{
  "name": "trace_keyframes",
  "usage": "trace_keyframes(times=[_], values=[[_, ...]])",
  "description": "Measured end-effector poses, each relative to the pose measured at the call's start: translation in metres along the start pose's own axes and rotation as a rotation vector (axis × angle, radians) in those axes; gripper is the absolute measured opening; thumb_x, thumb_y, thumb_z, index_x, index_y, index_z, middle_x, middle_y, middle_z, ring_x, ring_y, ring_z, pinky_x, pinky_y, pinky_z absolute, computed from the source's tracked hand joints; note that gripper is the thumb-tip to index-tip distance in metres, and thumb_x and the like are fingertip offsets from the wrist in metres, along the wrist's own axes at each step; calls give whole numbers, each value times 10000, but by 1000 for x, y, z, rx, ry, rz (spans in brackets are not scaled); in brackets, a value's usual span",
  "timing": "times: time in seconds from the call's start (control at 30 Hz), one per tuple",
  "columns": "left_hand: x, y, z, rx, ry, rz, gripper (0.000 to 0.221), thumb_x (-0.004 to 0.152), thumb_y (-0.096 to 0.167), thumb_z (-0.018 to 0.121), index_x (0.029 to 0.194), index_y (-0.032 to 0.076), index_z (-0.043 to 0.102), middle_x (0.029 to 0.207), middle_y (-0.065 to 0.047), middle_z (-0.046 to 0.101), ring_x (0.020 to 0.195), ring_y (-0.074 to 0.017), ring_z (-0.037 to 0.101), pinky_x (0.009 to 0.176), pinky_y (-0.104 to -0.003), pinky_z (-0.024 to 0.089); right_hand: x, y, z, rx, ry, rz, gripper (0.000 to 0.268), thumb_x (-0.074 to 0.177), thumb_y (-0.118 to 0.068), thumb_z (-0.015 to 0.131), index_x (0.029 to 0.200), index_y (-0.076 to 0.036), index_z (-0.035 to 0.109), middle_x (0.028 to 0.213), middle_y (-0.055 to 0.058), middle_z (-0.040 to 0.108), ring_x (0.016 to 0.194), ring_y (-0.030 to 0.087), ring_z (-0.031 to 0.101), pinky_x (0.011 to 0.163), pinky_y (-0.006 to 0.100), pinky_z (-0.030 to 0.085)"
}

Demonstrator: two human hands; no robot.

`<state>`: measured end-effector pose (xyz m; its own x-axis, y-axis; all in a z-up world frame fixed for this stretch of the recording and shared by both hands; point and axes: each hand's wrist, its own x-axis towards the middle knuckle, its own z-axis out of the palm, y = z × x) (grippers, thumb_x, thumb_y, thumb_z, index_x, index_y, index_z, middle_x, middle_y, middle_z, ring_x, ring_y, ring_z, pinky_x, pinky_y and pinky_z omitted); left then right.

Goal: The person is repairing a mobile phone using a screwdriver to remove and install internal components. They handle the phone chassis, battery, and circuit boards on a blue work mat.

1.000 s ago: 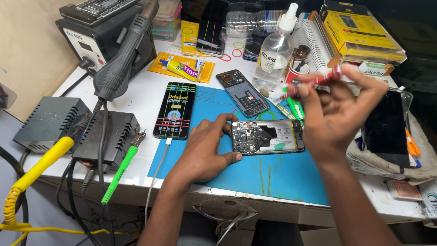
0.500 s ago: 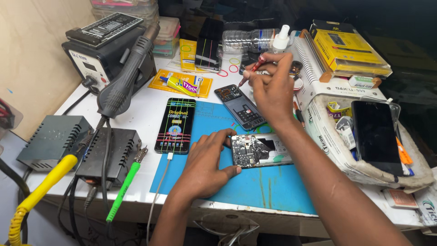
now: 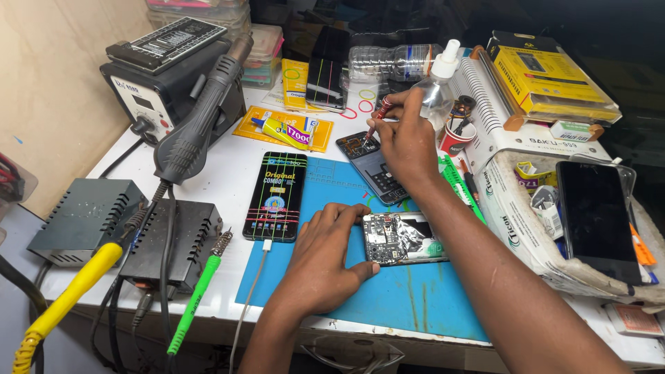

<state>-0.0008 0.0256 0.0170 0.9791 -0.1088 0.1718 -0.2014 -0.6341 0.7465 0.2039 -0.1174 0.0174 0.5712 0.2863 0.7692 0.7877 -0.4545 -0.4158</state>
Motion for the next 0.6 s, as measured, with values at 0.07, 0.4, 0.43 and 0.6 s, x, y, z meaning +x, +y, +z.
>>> trace_keyframes(times=[0.07, 0.4, 0.43, 0.6], values=[[0, 0, 0, 3, 1, 4, 821, 701, 255, 848, 1414, 52, 494, 1263, -105, 547, 1247, -288, 488, 1078, -404, 352, 0, 0, 1, -11, 3, 2, 432, 984, -19, 723, 1235, 42, 377, 1065, 242, 718, 954, 281, 790, 719, 313, 638], [0, 0, 0, -7, -18, -15, 830, 693, 259, 846, 1416, 55, 493, 1264, -90, 546, 1235, -267, 495, 1081, -395, 351, -3, -12, -6, 56, 12, 35, 404, 1005, 14, 681, 1260, 42, 368, 1051, 227, 717, 985, 248, 794, 755, 279, 655], [0, 0, -1, -6, -16, -15, 826, 695, 262, 845, 1413, 54, 495, 1263, -90, 545, 1235, -268, 495, 1081, -396, 353, -3, -15, -9, 66, 25, 17, 403, 1011, 20, 680, 1263, 42, 367, 1048, 226, 712, 1007, 244, 793, 778, 271, 663], [0, 1, 0, 4, -2, -18, 813, 692, 265, 837, 1408, 60, 510, 1267, -98, 536, 1225, -279, 495, 1079, -402, 368, -5, -45, -42, 278, 46, 196, 406, 1010, 40, 646, 1274, 16, 339, 1096, 187, 731, 992, 199, 784, 780, 256, 653]])
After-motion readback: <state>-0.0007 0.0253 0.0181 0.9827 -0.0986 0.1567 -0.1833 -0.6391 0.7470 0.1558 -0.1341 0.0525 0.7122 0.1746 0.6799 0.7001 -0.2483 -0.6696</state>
